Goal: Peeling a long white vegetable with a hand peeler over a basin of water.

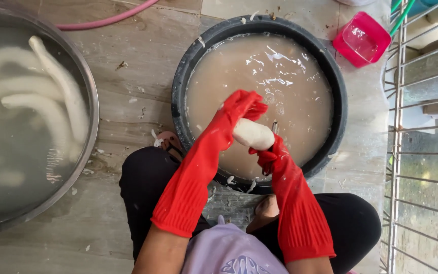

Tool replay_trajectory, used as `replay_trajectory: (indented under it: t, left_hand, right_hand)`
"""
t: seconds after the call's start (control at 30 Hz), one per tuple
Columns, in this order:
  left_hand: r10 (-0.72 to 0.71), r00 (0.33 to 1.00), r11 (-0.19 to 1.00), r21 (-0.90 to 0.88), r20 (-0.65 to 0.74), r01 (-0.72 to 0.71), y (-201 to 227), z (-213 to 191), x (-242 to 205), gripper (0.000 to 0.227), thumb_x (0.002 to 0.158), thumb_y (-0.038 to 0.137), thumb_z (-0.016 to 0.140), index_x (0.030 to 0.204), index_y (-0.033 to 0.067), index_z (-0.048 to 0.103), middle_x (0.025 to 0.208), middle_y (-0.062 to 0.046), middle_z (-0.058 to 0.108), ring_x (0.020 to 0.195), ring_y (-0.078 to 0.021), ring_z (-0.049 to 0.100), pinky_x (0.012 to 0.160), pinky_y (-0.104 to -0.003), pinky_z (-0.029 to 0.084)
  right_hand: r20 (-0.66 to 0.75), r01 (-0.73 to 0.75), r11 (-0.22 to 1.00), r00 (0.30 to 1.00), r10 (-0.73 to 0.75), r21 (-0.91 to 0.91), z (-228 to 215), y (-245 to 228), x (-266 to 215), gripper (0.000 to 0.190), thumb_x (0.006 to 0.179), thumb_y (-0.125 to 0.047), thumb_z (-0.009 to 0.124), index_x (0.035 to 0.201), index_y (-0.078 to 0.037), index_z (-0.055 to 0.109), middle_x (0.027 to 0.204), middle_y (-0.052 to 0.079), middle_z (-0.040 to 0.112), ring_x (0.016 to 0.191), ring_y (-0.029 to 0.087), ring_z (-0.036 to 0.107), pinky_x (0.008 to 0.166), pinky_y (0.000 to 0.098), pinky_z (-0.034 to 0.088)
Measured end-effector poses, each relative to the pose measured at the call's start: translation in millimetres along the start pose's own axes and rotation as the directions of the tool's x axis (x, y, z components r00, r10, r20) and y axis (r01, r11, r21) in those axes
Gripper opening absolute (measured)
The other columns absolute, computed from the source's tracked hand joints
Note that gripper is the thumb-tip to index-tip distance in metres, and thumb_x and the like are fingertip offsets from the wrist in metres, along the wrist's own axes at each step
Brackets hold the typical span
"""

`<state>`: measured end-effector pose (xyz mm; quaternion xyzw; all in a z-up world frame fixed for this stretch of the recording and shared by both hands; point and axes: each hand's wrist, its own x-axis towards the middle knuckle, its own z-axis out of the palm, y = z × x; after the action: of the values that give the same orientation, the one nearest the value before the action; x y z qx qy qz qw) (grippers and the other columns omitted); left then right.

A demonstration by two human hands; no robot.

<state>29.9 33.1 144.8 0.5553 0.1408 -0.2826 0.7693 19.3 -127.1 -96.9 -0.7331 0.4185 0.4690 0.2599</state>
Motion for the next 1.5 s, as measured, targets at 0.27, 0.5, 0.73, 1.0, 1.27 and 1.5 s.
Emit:
replay_trajectory:
  t: [0.27, 0.5, 0.73, 1.0, 1.27, 1.5]
  left_hand:
    - [-0.356, 0.899, 0.853, 0.481, 0.254, 0.202, -38.4, -13.7, -19.6, 0.097, 0.062, 0.020, 0.095, 0.148, 0.0151, 0.051, 0.108, -0.029, 0.063, 0.079, -0.0348, 0.074, 0.069, -0.043, 0.069]
    - [-0.233, 0.972, 0.506, 0.849, -0.035, 0.152, -58.4, -20.9, 18.8, 0.062, 0.066, 0.024, 0.073, 0.127, 0.0177, 0.067, 0.083, -0.011, 0.076, 0.078, -0.0319, 0.077, 0.076, -0.049, 0.065]
    - [-0.160, 0.943, 0.342, 0.880, -0.291, 0.330, -149.6, -61.0, 69.6, 0.055, 0.072, 0.028, 0.080, 0.124, 0.0180, 0.065, 0.115, -0.010, 0.075, 0.107, -0.0329, 0.074, 0.088, -0.049, 0.062]
    - [-0.375, 0.901, 0.536, 0.742, -0.218, 0.403, -43.8, 17.0, 22.7, 0.053, 0.087, 0.026, 0.067, 0.139, 0.0131, 0.061, 0.137, -0.013, 0.067, 0.128, -0.0342, 0.062, 0.109, -0.053, 0.048]
    - [-0.466, 0.865, 0.865, 0.302, 0.188, 0.400, -58.5, 4.2, 11.6, 0.053, 0.087, 0.023, 0.075, 0.135, 0.0112, 0.058, 0.125, -0.025, 0.067, 0.107, -0.0398, 0.069, 0.097, -0.058, 0.055]
    - [-0.359, 0.824, 0.898, -0.080, 0.439, 0.434, -87.6, -20.1, 10.5, 0.054, 0.087, 0.021, 0.081, 0.133, 0.0099, 0.056, 0.117, -0.032, 0.068, 0.094, -0.0436, 0.073, 0.089, -0.061, 0.059]
  right_hand:
    - [-0.104, 0.196, 0.235, 0.929, -0.354, 0.952, -45.2, 84.0, -114.8, 0.031, 0.091, -0.032, 0.082, 0.083, -0.010, 0.062, 0.047, 0.000, 0.035, 0.033, 0.008, 0.033, 0.030, 0.0188, 0.034]
    - [-0.476, 0.487, 0.490, 0.865, -0.156, 0.724, -29.6, 100.6, -63.3, 0.039, 0.100, -0.024, 0.058, 0.138, -0.020, 0.053, 0.118, 0.017, 0.067, 0.081, 0.035, 0.076, 0.067, 0.0472, 0.069]
    - [-0.520, 0.654, 0.635, 0.740, -0.426, 0.411, 23.7, 72.9, -116.9, 0.037, 0.093, -0.012, 0.054, 0.121, 0.011, 0.062, 0.097, 0.029, 0.061, 0.097, 0.040, 0.060, 0.086, 0.0494, 0.050]
    - [-0.329, 0.414, 0.121, 0.841, -0.429, 0.902, -49.2, 30.1, -178.0, 0.047, 0.096, -0.032, 0.071, 0.140, -0.016, 0.064, 0.104, 0.015, 0.072, 0.093, 0.024, 0.067, 0.092, 0.0391, 0.059]
    - [-0.387, 0.332, -0.218, 0.623, -0.680, 0.918, -57.7, 44.4, -122.8, 0.034, 0.101, -0.021, 0.061, 0.127, 0.000, 0.069, 0.092, 0.019, 0.077, 0.093, 0.036, 0.077, 0.096, 0.0547, 0.060]
    - [-0.349, 0.125, -0.329, 0.458, -0.818, 0.936, -62.8, 60.8, -134.7, 0.045, 0.098, -0.016, 0.056, 0.140, 0.001, 0.059, 0.138, 0.024, 0.064, 0.133, 0.045, 0.057, 0.109, 0.0630, 0.046]
